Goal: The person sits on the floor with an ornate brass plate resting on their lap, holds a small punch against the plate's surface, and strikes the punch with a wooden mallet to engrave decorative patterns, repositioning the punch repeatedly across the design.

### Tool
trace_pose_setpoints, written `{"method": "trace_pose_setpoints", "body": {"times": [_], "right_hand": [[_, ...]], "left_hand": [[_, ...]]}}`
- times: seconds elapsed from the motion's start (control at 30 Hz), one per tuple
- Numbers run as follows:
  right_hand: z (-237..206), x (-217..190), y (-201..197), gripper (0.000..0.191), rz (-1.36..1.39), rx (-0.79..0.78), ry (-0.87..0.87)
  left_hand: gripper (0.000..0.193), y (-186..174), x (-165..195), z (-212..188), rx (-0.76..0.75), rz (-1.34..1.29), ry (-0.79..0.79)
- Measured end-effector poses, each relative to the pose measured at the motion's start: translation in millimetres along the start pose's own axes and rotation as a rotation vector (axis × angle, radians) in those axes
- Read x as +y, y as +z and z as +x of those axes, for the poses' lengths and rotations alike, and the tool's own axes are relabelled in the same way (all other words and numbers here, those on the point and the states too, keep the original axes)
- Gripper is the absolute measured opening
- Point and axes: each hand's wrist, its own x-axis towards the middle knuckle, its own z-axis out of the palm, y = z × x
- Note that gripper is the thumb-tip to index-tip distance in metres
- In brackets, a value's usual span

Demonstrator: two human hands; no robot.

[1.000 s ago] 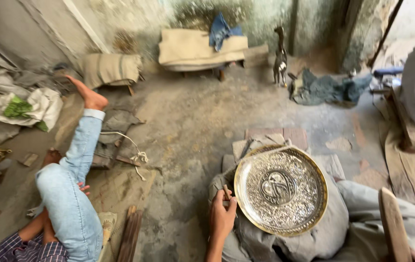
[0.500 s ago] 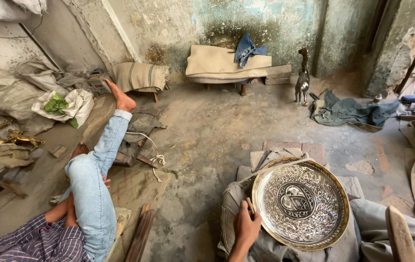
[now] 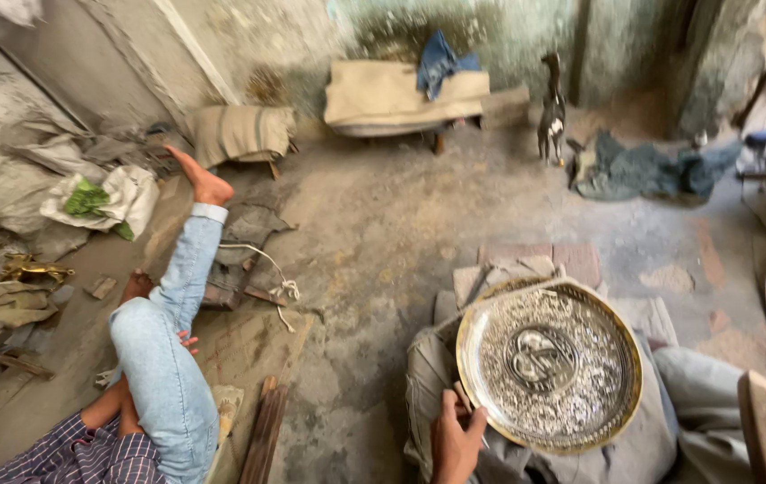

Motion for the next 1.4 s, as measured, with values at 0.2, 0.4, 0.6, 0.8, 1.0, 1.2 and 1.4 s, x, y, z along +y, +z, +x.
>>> {"method": "trace_pose_setpoints", "body": {"times": [0.2, 0.4, 0.6, 0.8, 1.0, 1.2, 1.4], "right_hand": [[-19, 68, -9, 0.040, 0.205, -0.045, -0.165], [-18, 62, -12, 0.045, -0.149, -0.019, 0.017], [-13, 19, -3, 0.057, -0.244, -0.048, 0.073], [16, 1, 16, 0.062, -0.086, -0.017, -0.206], [49, -8, 25, 0.053, -0.510, 0.070, -0.460], [64, -27, 32, 0.038, -0.674, 0.113, -0.644], [67, -41, 38, 0.043, -0.341, -0.033, -0.500]], "left_hand": [[0.027, -20, -35, 1, 0.036, -0.106, 0.072], [0.027, -15, -23, 23, -0.043, -0.226, 0.146], [0.028, 29, 11, 81, -0.185, 0.149, 0.522], [0.029, 67, 44, 128, -0.424, 0.270, 0.613], [0.042, 74, 47, 139, -0.465, 0.262, 0.811], [0.038, 76, 45, 148, -0.566, 0.351, 0.818], [0.037, 79, 42, 150, -0.605, 0.402, 0.804]]}}
